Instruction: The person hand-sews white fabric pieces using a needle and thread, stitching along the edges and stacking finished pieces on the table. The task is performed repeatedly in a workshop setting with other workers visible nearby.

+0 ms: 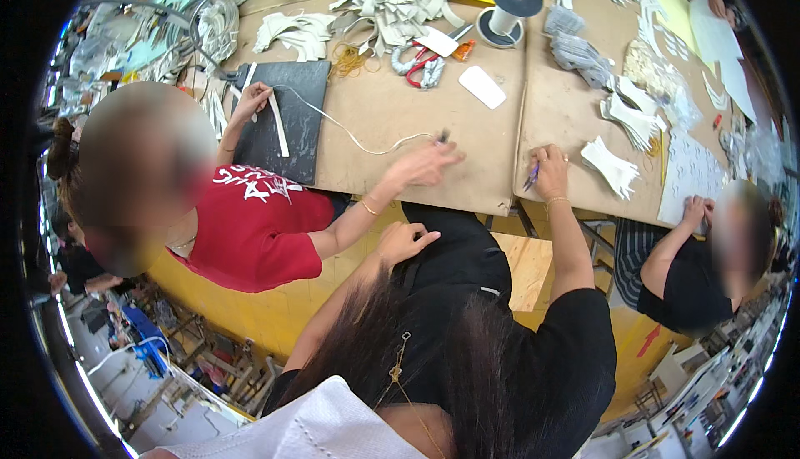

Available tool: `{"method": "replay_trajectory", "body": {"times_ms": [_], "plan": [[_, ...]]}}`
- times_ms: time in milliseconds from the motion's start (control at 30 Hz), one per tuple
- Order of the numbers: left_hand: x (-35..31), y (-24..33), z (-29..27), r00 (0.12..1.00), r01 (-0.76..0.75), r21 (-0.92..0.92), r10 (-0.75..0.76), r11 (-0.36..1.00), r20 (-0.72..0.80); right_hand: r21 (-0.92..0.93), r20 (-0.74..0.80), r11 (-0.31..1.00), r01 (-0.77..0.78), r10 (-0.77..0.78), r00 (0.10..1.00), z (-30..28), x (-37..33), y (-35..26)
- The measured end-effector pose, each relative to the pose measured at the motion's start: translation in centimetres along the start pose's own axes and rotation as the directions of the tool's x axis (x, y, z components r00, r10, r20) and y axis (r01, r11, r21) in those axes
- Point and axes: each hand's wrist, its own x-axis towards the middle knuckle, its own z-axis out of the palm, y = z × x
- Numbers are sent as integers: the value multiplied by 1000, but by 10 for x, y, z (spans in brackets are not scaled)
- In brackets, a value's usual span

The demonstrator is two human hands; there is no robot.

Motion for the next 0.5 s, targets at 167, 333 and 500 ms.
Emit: {"method": "replay_trajectory", "body": {"times_ms": [167, 333, 500], "plan": [[-17, -23, 16, 984, -19, -51, 10, 999, -177, 2, 13, 1000, -15, 15, 1000, -3, -4, 0], [-19, -41, 46, 955, -250, -203, 206, 947, -215, 18, -5, 1000, -26, 26, 1000, -2, -5, 1], [-6, -28, 43, 982, -139, -327, 172, 935, 77, 185, -173, 953, -240, 271, 947, -8, -13, -38]]}}
